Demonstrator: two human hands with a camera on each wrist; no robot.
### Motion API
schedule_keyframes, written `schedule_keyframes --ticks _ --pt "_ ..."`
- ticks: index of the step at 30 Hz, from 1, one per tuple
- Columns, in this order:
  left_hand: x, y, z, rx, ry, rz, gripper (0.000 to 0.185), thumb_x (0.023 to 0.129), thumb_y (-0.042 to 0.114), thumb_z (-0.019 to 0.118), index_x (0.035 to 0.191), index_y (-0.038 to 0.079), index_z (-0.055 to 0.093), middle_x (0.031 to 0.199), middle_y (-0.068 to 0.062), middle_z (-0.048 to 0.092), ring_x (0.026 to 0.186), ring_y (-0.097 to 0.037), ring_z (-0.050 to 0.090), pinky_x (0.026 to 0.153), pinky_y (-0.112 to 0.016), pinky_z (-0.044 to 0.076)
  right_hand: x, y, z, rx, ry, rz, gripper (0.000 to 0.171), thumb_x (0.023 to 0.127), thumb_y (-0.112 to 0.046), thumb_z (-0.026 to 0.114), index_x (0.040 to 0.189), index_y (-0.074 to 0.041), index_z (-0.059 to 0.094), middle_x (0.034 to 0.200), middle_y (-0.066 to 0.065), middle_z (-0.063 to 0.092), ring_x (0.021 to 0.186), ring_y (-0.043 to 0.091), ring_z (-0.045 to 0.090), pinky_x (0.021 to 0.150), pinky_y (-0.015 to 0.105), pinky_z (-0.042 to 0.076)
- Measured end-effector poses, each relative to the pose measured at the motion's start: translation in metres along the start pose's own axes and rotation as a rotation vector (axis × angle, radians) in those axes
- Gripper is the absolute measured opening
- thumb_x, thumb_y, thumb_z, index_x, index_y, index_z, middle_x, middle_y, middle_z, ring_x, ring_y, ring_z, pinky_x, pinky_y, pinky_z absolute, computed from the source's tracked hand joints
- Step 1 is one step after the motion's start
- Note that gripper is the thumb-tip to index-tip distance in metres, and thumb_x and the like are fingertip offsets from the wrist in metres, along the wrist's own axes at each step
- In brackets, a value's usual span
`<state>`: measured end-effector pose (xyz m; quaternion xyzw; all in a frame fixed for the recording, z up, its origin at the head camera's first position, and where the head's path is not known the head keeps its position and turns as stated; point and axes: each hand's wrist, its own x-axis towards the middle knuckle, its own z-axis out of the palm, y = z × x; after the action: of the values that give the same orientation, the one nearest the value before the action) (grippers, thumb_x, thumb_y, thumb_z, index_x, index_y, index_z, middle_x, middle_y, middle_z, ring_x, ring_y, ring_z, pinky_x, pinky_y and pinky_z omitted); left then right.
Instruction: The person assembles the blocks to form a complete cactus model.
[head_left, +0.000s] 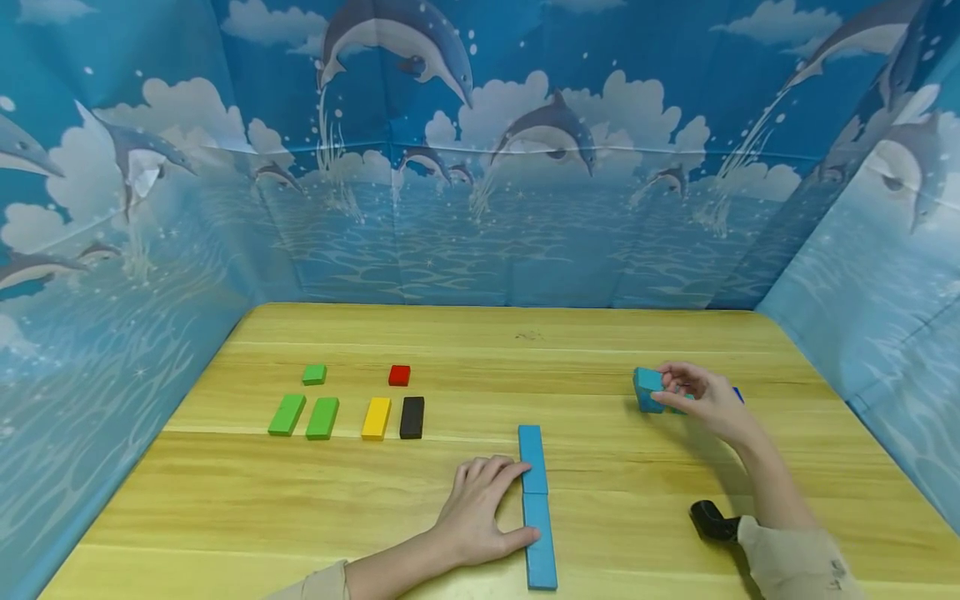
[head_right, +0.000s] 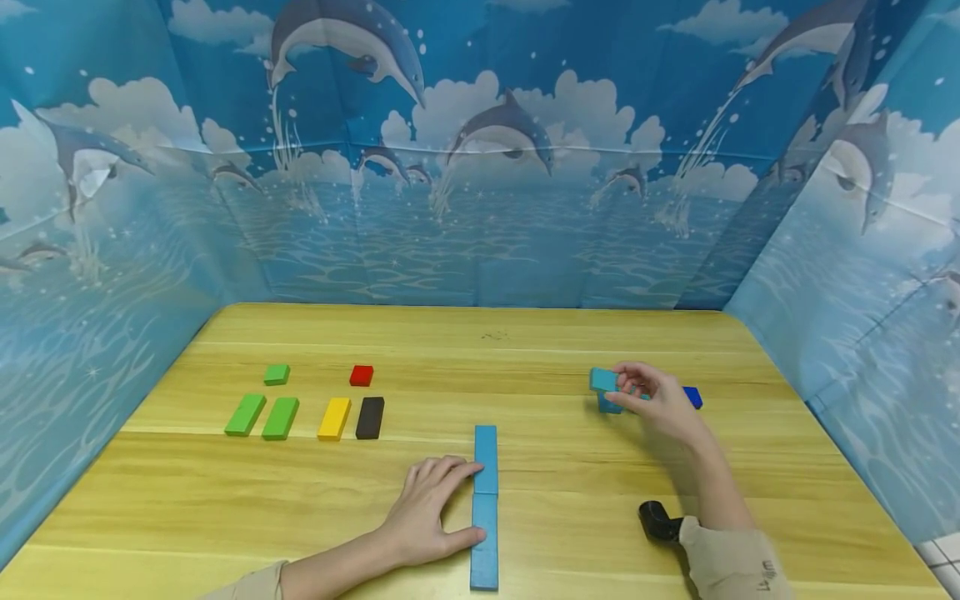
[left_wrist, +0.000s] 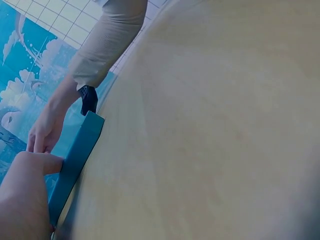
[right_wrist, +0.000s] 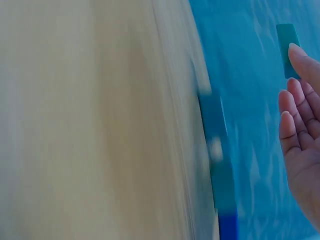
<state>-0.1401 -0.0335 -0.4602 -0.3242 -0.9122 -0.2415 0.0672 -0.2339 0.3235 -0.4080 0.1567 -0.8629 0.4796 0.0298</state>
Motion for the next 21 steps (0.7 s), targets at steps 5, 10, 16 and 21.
schedule_keyframes --ticks 5,10,16,21 --pt "0.000 0.000 -0.001 -0.001 -0.003 -0.003 0.069 0.079 0.061 0.052 0.134 0.020 0.041 0.124 0.001 0.046 0.106 -0.015 0.040 0.091 -0.040 0.028 0.023 -0.013 0.033 0.041 -0.073 -0.038 0.033 0.086 -0.014 0.062 0.113 0.002 0.052 0.092 0.012 0.053 0.075 0.014 0.050 0.064 0.023 0.043" --pt "0.000 0.000 -0.001 0.000 -0.001 -0.002 0.069 0.079 0.061 0.052 0.134 0.020 0.041 0.123 0.001 0.046 0.106 -0.015 0.040 0.091 -0.040 0.028 0.042 -0.021 0.066 0.067 -0.123 -0.090 0.030 0.085 -0.013 0.064 0.109 0.001 0.055 0.089 0.011 0.054 0.073 0.015 0.050 0.064 0.023 0.043" --pt "0.000 -0.001 -0.001 0.004 -0.011 -0.010 0.070 0.079 0.063 0.050 0.134 0.021 0.041 0.124 0.002 0.046 0.106 -0.015 0.040 0.091 -0.040 0.028 0.052 -0.025 0.098 0.097 -0.169 -0.112 0.029 0.082 -0.009 0.066 0.107 0.002 0.056 0.083 0.010 0.053 0.068 0.015 0.047 0.059 0.023 0.041" --pt "0.001 -0.001 0.000 0.006 -0.011 -0.010 0.070 0.079 0.064 0.049 0.134 0.021 0.041 0.123 0.002 0.046 0.105 -0.015 0.040 0.091 -0.040 0.028 0.051 -0.037 0.113 0.125 -0.212 -0.102 0.028 0.081 -0.002 0.066 0.105 0.007 0.055 0.081 0.012 0.052 0.065 0.016 0.045 0.057 0.021 0.039"
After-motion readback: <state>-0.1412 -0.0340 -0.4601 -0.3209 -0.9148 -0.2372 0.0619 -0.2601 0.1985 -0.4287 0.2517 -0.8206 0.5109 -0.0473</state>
